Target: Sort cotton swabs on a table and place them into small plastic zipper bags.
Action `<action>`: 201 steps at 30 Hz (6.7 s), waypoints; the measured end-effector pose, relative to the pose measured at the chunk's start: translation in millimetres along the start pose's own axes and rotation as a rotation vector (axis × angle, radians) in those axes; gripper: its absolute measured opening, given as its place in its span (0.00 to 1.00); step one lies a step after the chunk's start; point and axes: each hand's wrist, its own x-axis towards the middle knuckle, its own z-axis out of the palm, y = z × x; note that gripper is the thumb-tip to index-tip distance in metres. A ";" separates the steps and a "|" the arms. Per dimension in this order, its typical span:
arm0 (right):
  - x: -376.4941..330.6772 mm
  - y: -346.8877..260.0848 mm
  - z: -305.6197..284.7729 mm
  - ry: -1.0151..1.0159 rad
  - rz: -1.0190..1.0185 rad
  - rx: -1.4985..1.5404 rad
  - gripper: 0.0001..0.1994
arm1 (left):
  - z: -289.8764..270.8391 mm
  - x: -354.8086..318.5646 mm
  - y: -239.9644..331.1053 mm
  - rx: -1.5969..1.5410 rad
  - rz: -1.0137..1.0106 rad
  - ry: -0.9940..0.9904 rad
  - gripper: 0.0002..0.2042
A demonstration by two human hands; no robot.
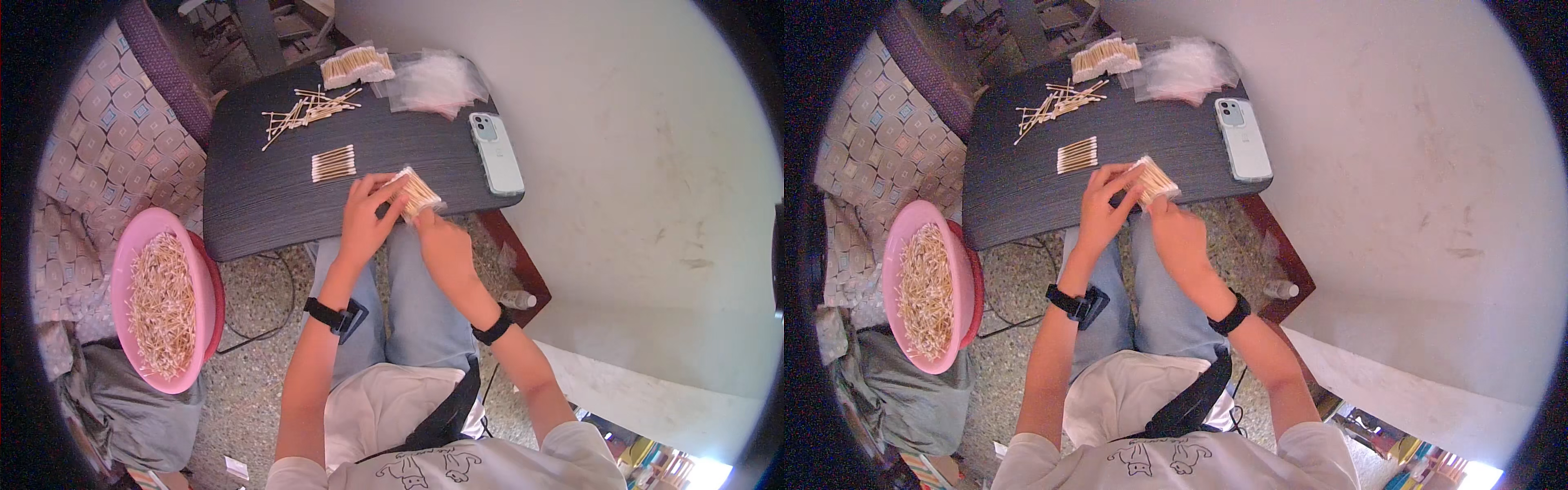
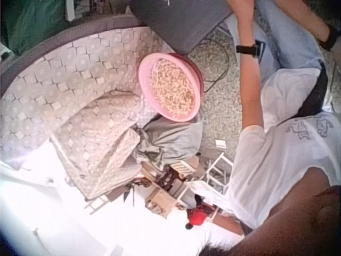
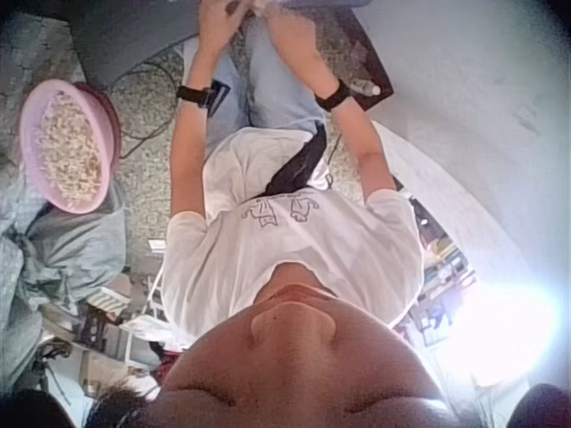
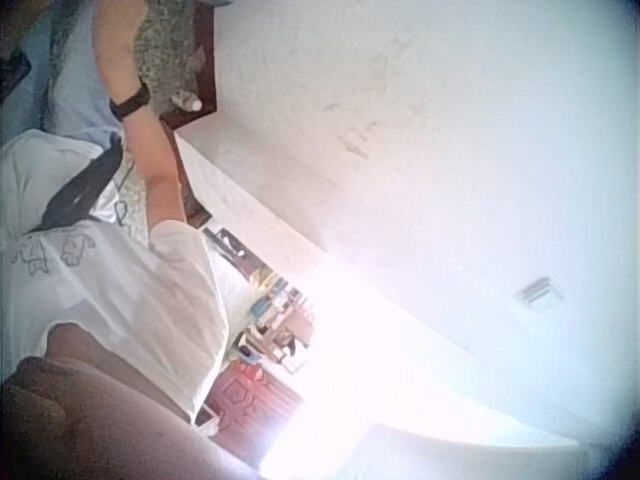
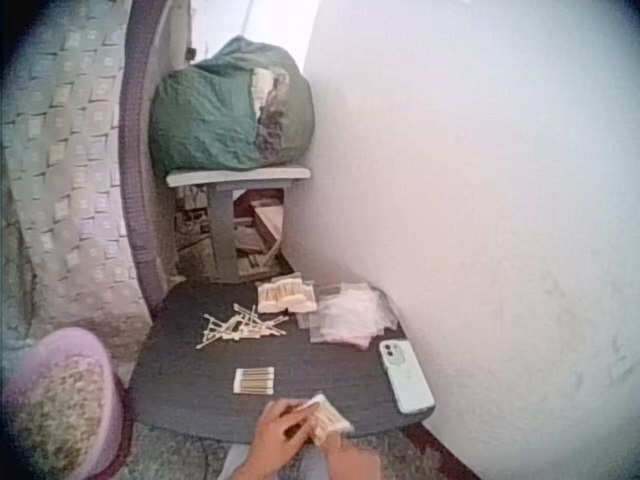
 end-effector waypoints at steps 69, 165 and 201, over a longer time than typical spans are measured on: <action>28.8 7.2 -3.6 0.187 0.275 1.618 0.15 | 7.1 4.3 10.4 -0.515 -0.194 -0.120 0.18; 50.2 14.9 13.8 0.200 0.187 1.674 0.13 | 20.9 8.0 -12.7 -0.819 -0.195 0.079 0.18; 61.9 12.2 26.5 0.049 0.238 1.475 0.10 | 22.9 22.1 -0.4 -0.766 -0.342 0.168 0.10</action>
